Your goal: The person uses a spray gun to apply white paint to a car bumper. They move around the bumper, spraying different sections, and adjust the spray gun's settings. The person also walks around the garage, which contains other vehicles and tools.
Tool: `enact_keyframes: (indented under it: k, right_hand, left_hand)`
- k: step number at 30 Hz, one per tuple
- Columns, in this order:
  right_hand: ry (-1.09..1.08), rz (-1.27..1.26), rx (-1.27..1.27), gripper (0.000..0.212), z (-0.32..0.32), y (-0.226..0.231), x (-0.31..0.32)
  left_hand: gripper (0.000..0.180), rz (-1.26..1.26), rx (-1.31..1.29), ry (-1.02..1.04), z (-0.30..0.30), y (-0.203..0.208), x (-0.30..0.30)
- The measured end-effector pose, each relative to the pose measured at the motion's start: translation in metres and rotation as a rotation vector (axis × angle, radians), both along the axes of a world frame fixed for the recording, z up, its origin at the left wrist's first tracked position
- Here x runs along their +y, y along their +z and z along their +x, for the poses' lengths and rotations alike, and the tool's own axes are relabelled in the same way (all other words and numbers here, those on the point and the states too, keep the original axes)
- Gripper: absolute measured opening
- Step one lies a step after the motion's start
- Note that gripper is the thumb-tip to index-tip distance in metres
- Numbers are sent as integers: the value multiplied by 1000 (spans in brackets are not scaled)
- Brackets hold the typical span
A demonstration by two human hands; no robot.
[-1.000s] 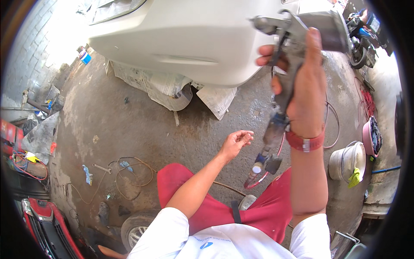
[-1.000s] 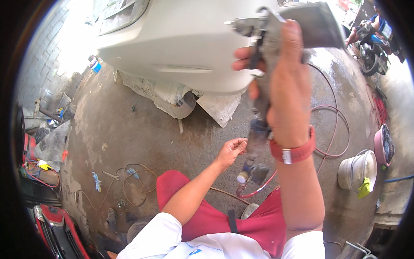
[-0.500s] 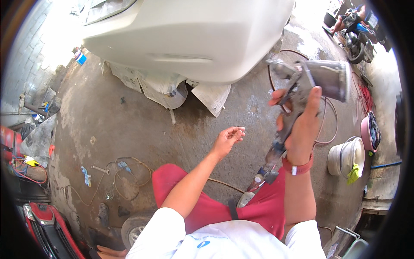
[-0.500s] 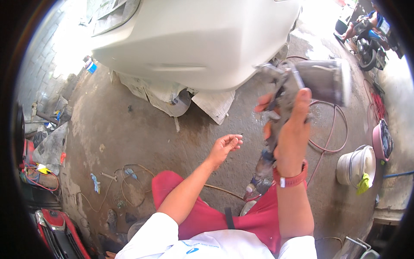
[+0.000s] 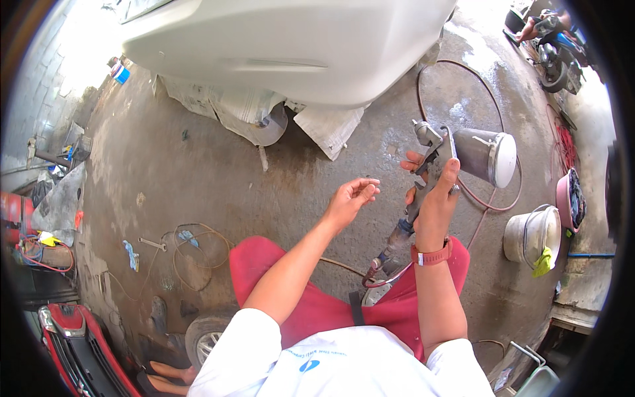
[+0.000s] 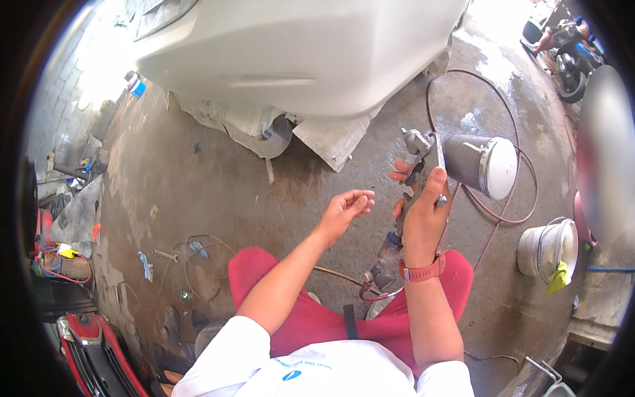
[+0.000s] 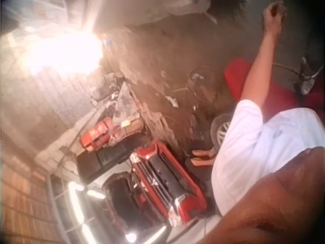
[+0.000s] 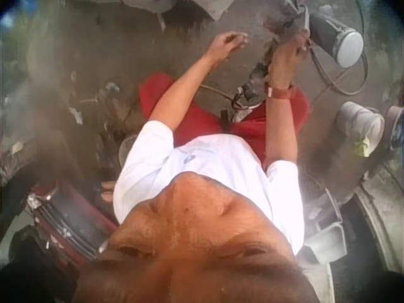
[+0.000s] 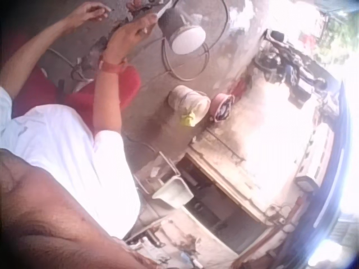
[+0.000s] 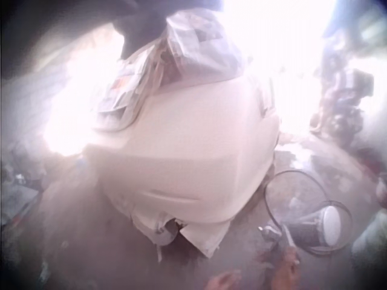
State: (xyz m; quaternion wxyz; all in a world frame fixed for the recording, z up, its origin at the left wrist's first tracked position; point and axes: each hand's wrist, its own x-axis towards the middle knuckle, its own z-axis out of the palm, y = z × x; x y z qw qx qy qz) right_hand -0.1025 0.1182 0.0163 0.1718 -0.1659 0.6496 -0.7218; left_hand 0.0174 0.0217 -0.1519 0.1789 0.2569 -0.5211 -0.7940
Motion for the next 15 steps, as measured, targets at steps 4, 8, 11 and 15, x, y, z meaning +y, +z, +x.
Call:
enact_keyframes:
  k: [4, 8, 11, 15]
  right_hand:
    - [140, 42, -15, 71, 14, -13, -2]
    - [410, 57, -84, 72, 34, -22, -13]
    - [506, 44, -161, 73, 43, -26, -20]
    - [456, 156, -194, 70, 28, -34, -16]
  left_hand:
    - [38, 43, -54, 8, -2, -1, 0]
    - [31, 86, -86, 41, -1, 0, 2]
    - [26, 111, -240, 117, 2, 0, 5]
    - [25, -24, -169, 65, -4, -4, 4]
